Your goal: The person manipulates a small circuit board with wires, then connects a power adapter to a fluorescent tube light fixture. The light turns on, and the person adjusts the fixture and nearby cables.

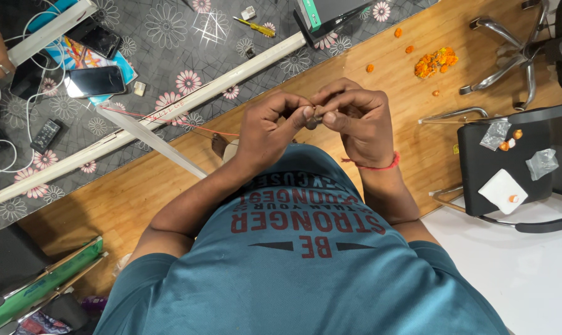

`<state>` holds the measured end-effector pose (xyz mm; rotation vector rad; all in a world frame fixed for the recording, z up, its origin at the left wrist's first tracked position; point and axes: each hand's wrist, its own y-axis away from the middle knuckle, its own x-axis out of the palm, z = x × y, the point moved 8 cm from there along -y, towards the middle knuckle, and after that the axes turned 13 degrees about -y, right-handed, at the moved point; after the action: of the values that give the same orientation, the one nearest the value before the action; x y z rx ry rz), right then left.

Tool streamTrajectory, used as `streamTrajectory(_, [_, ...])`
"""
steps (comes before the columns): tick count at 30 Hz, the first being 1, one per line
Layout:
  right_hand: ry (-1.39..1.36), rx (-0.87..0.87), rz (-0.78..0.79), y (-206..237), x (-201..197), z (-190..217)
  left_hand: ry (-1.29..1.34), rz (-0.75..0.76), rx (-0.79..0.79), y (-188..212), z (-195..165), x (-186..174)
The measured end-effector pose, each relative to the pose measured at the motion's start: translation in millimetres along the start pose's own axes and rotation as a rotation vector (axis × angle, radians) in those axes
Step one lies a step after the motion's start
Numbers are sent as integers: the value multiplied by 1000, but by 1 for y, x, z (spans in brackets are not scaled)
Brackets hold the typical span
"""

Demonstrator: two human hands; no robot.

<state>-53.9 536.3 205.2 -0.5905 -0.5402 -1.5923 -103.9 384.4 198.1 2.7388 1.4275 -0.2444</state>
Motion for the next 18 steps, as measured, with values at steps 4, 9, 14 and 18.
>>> streamTrajectory(4, [59, -95, -17, 2, -4, -1, -72, -13, 30, 1, -6, 1])
streamTrajectory(9, [1, -124, -72, -4, -19, 5, -94, -22, -8, 1, -5, -3])
streamTrajectory(14, [2, -84, -20, -3, -22, 14, 147, 61, -113, 0, 14, 4])
streamTrajectory(18, [-80, 177, 48, 0, -15, -8, 419, 152, -172, 0, 30, 15])
